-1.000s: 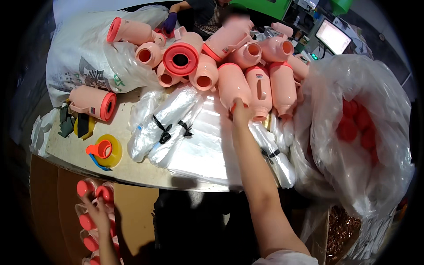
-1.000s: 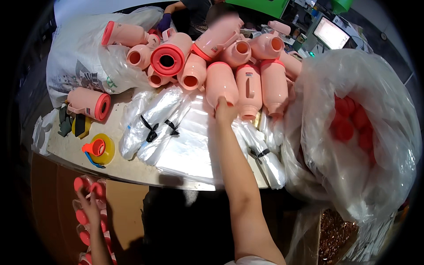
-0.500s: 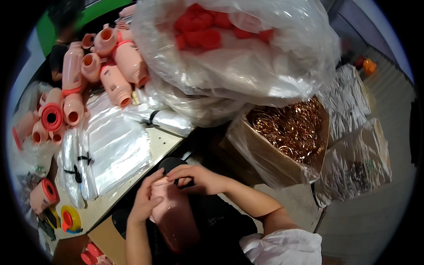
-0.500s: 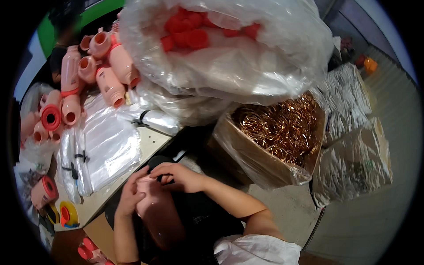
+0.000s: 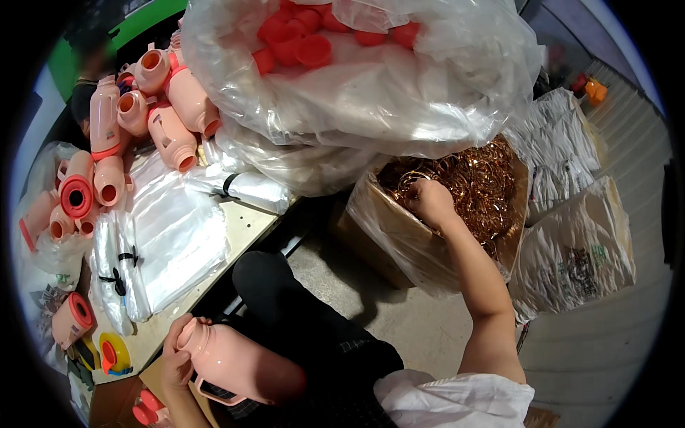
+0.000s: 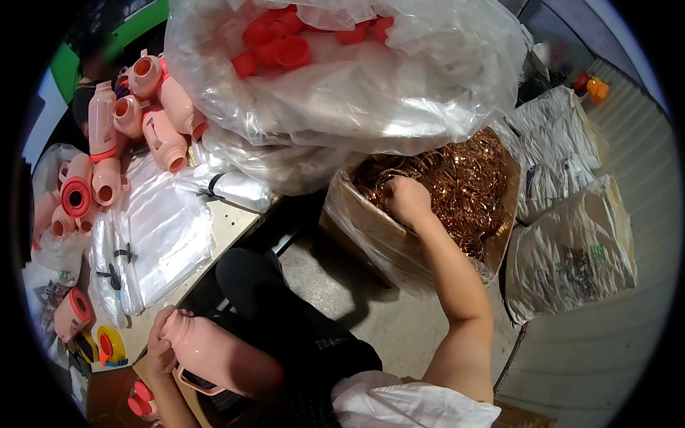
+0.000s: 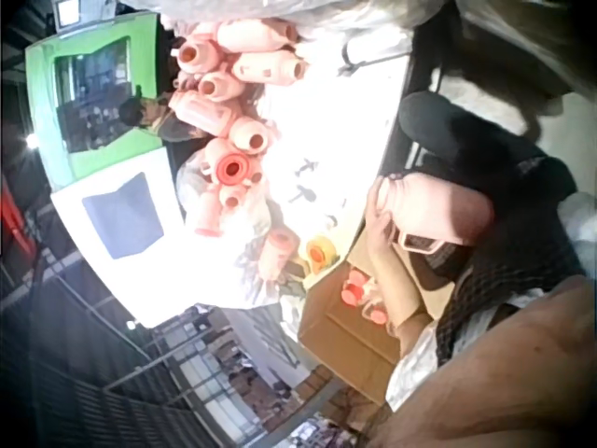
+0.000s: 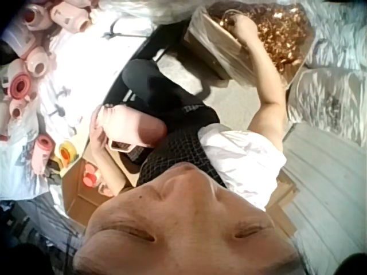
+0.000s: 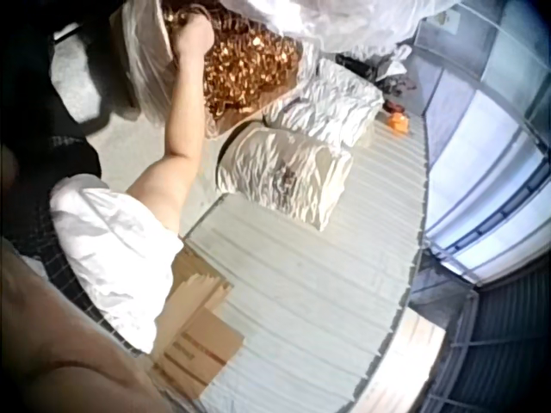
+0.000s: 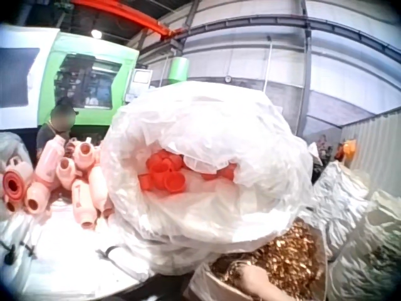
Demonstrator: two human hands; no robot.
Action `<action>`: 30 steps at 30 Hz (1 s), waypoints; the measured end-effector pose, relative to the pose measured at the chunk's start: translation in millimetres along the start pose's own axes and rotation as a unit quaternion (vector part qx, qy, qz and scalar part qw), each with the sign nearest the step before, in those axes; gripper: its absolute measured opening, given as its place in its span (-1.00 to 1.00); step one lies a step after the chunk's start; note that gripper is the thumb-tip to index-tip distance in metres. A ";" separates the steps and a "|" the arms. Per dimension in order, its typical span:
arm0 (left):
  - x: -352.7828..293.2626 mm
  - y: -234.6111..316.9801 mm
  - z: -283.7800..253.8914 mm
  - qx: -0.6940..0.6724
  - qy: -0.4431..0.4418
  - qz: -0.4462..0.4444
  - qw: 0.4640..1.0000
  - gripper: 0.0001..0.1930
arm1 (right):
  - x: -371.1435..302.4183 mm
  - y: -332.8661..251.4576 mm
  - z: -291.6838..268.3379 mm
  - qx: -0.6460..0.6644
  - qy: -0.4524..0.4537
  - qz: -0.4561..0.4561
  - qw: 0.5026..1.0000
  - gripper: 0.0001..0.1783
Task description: The person assembles pink plastic pitchers by inserting a copper-colored coil into the body and screwing on a red lid. The person then places the assembled pitchers into a cardboard box.
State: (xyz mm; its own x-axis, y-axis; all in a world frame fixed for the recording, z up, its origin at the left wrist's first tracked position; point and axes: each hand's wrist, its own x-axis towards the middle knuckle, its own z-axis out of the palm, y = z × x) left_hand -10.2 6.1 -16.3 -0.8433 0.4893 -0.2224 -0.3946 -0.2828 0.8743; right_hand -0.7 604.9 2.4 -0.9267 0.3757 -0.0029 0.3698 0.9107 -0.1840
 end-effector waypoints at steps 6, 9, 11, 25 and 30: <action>-14.8 -6.8 -24.0 0.111 0.119 0.030 0.986 -0.29 | 2.3 9.9 6.6 0.037 -0.010 0.062 0.997 -0.82; -12.4 -1.9 -16.6 0.195 0.171 0.047 0.965 -0.40 | -1.5 14.6 4.3 0.111 0.065 0.044 0.991 -0.81; 0.8 -5.4 -2.5 0.227 0.194 0.013 0.954 -0.43 | -7.7 33.7 -3.0 0.235 0.100 0.051 0.966 -0.85; 6.2 -50.7 19.4 -0.036 0.126 0.154 0.979 -0.27 | -89.2 -311.9 59.5 0.460 -0.206 -0.455 0.735 -0.92; -13.2 -63.6 10.0 0.028 0.210 0.186 0.959 -0.38 | -121.3 -337.0 114.7 0.571 -0.261 -0.417 0.657 -0.77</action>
State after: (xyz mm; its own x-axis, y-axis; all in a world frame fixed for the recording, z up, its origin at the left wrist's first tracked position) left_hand 29.7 25.9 -64.6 -0.9993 -0.0158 -0.0337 -0.0268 -0.3240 0.9457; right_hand -20.5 232.7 -48.0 -0.7818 -0.5542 0.2856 -0.2963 -0.0729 -0.9523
